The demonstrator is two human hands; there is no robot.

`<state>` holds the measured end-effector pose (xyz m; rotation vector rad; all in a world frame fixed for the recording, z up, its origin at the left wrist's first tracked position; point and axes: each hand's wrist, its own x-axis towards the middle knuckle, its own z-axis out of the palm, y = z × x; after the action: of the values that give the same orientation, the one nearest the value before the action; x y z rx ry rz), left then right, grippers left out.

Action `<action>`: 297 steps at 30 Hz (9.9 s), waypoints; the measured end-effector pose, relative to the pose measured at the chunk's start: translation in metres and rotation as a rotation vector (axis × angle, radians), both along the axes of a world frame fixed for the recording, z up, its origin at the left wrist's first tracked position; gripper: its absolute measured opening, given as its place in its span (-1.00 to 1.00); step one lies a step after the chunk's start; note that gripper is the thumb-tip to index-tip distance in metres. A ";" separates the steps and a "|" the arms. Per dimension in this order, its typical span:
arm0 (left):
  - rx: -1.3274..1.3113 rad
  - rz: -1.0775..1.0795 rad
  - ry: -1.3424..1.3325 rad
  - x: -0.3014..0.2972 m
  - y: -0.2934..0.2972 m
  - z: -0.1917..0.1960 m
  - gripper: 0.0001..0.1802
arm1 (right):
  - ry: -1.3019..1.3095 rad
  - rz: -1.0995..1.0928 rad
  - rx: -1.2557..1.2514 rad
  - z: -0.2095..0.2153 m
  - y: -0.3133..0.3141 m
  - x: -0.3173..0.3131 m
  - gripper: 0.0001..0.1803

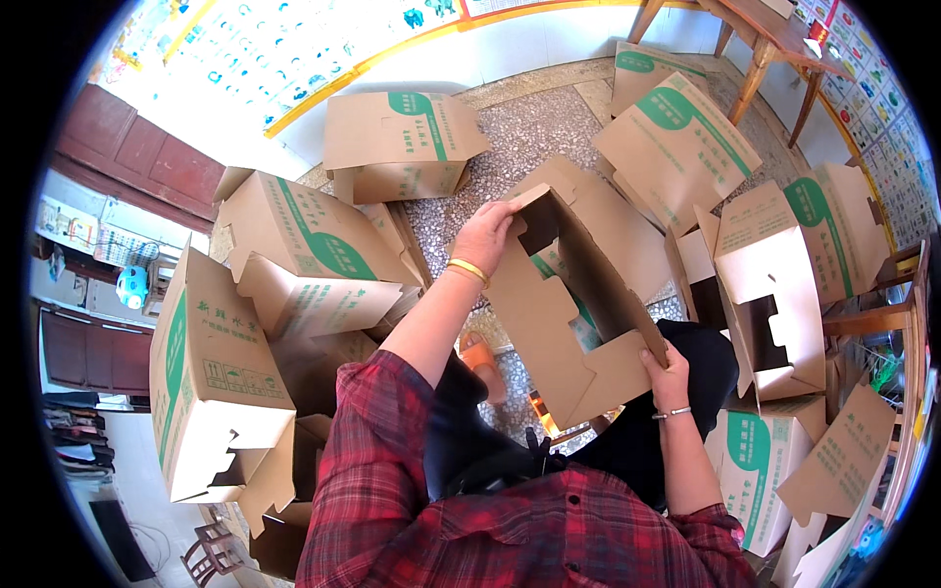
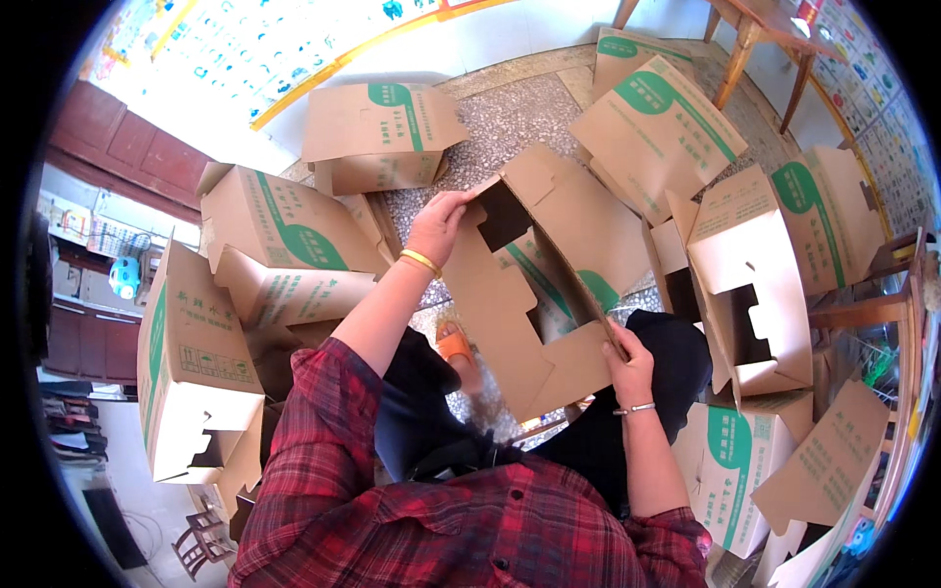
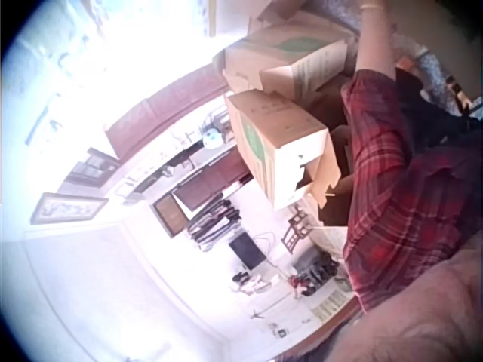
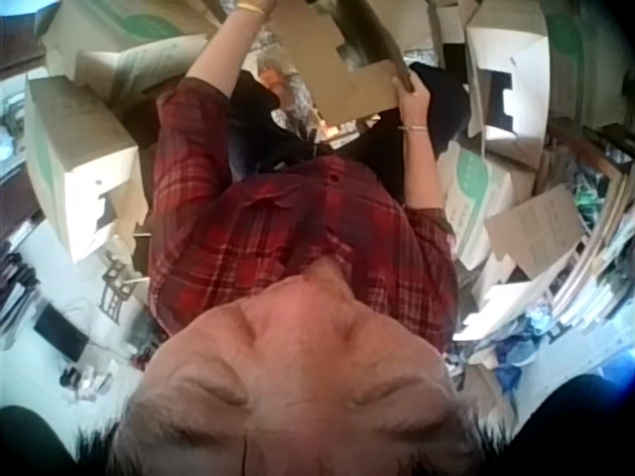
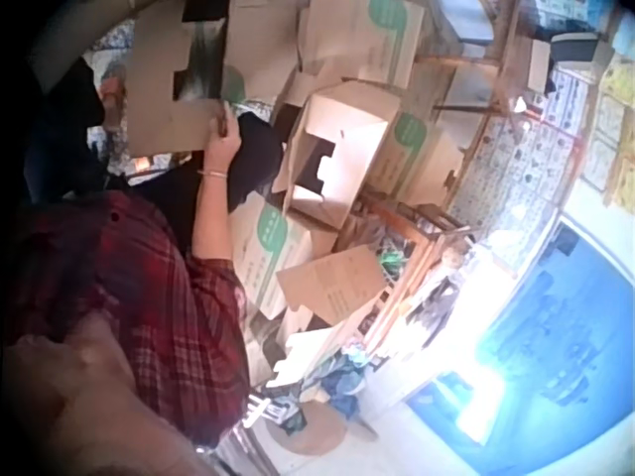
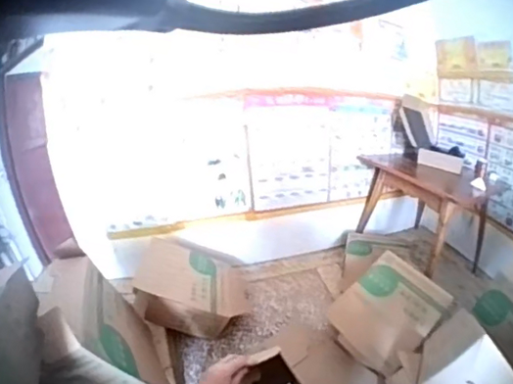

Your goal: The person sits on the floor and assembles flat-packed cardboard boxes. They fold the flaps and tuck the tabs to form the box structure, then place the finished boxes into a pile.

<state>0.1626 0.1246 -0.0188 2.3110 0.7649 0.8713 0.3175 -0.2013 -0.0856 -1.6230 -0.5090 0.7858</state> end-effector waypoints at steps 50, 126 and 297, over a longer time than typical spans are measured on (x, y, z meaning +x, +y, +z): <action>-0.272 0.576 0.702 -0.038 -0.038 -0.025 0.16 | -1.097 0.694 -0.137 0.051 0.020 -0.043 -0.45; -0.698 -0.482 -0.873 0.030 -0.159 0.159 -0.41 | -1.141 0.162 0.414 0.274 -0.021 0.053 0.07; 0.037 0.482 0.430 -0.230 -0.092 -0.007 -0.92 | 0.934 -0.156 -0.014 -0.252 0.226 0.038 -0.51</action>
<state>-0.0676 0.0324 -0.0256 2.4161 1.5465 0.5761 0.3560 0.0251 -0.3372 -1.1140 0.2878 1.3009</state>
